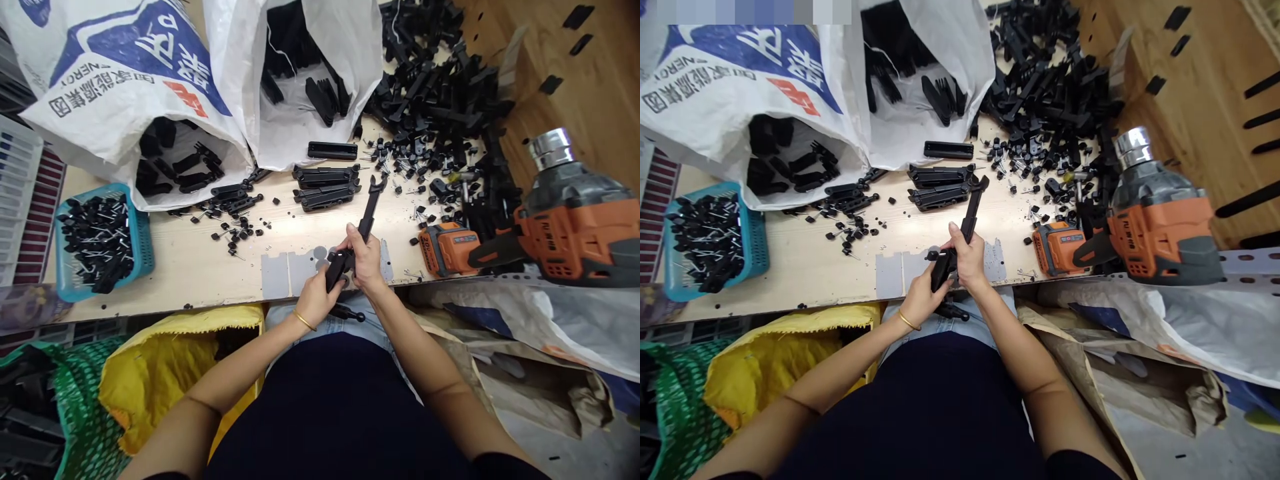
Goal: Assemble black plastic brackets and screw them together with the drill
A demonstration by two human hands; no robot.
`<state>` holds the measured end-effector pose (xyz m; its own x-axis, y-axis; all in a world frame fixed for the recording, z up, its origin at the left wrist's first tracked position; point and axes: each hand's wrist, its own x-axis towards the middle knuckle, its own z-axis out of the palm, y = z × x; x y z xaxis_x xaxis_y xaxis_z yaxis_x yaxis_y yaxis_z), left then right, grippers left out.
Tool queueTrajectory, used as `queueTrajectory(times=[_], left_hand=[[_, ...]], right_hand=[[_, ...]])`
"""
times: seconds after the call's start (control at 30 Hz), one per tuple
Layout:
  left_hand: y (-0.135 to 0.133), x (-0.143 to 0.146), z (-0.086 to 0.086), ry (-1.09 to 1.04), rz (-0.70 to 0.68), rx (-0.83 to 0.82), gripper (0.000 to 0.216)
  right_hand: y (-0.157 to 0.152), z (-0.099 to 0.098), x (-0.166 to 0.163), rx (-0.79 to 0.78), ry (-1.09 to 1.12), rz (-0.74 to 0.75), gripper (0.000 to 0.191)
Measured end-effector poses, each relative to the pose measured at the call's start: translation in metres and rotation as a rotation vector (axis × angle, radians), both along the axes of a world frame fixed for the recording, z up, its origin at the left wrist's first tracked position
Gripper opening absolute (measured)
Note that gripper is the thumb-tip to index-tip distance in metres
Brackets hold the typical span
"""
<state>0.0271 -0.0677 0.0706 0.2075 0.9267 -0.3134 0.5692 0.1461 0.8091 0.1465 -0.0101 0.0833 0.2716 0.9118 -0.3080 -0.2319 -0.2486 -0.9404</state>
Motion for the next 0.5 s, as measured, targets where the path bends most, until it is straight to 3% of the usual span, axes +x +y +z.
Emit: queueTrajectory(times=[0.1, 0.2, 0.27, 0.33, 0.4, 0.5], left_hand=[[-0.002, -0.001, -0.004, 0.006, -0.028, -0.031, 0.031], [0.002, -0.008, -0.005, -0.041, -0.047, -0.039, 0.034], [0.007, -0.015, -0.004, -0.196, -0.096, -0.103, 0.047], [0.011, -0.019, -0.002, -0.431, -0.139, -0.269, 0.067], [0.015, -0.018, 0.0, -0.607, -0.08, -0.416, 0.081], [0.018, -0.013, 0.002, -0.672, 0.081, -0.451, 0.077]], right_hand=[[0.001, -0.007, 0.002, -0.053, 0.021, 0.087, 0.05], [0.0, -0.01, 0.004, -0.051, 0.033, 0.031, 0.051], [-0.003, -0.008, 0.002, -0.033, 0.023, 0.0, 0.051], [-0.005, -0.004, 0.0, -0.038, 0.022, 0.033, 0.051], [-0.008, 0.002, -0.004, -0.07, 0.028, 0.074, 0.051], [-0.011, 0.01, -0.01, -0.088, 0.027, 0.045, 0.048]])
